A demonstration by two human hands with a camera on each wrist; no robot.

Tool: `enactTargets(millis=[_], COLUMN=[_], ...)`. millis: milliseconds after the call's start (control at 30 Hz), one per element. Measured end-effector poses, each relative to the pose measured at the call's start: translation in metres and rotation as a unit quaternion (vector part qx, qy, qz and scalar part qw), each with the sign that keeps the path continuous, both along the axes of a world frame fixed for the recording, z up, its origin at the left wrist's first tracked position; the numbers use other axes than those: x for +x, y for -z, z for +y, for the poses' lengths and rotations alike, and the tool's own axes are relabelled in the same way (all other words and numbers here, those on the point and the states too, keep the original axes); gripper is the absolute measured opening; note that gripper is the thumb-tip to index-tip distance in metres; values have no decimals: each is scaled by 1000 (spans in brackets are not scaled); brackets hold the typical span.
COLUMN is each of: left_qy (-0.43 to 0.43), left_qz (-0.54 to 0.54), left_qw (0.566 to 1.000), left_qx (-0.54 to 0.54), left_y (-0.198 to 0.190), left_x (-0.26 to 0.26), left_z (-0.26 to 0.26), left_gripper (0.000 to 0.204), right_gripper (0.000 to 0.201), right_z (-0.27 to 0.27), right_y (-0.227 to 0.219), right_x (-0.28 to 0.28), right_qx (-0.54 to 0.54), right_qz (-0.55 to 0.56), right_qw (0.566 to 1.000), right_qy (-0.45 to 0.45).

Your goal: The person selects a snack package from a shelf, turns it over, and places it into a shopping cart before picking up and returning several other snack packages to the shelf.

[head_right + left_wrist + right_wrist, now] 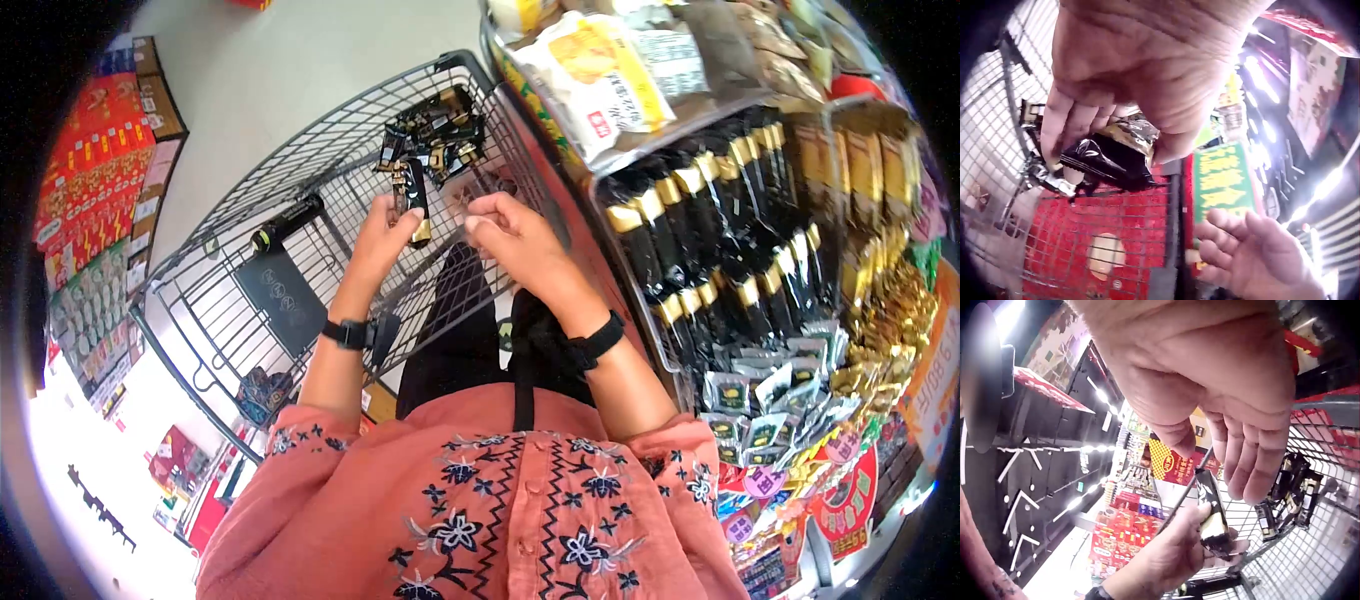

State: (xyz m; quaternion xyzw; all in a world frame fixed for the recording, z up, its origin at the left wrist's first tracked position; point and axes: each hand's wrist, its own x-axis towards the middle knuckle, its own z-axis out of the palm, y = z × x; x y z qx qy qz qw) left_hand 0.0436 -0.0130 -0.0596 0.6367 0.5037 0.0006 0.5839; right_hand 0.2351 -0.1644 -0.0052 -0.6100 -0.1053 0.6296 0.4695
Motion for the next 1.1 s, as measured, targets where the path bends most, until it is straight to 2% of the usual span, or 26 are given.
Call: enactTargets(millis=[33,67,100,167,233,300,433,533,667,833,1100], left_qy=[-14,5,24,68,120,164,93,58,64,87,137], left_qz=[-50,-62,-73,-59,-70,-78,-166,-218,-247,-250,-251], left_qw=[998,998,997,993,977,963,981,970,957,954,952], left_qx=[-25,4,32,82,159,202,37,-91,-140,-138,-113], left_y=[-33,-47,-58,-106,-131,-147,-162,-170,-188,-206,-221], left_x=[12,17,21,37,49,58,64,60,64,78,89], left_z=[-10,-18,-26,-44,-66,-82,-101,-102,-116,-137,-158], left_gripper=[42,44,45,52,56,60,49,47,55,37,34], right_gripper=[37,39,46,49,45,42,38,42,47,42,33], right_z=[-1,-3,-2,-12,-24,-40,-71,-93,-119,-141,-177], right_y=[-10,-21,-55,-75,-76,-79,-98,-112,-125,-137,-153], right_x=[2,3,8,12,21,30,40,47,57,62,66], right_qx=[23,46,21,46,107,97,138,176,200,225,237], right_qz=[4,9,23,32,37,34,51,57,47,19,-16], right_qw=[999,998,998,994,989,986,967,953,944,939,932], right_qy=[26,51,61,96,100,134,208,239,258,261,275])
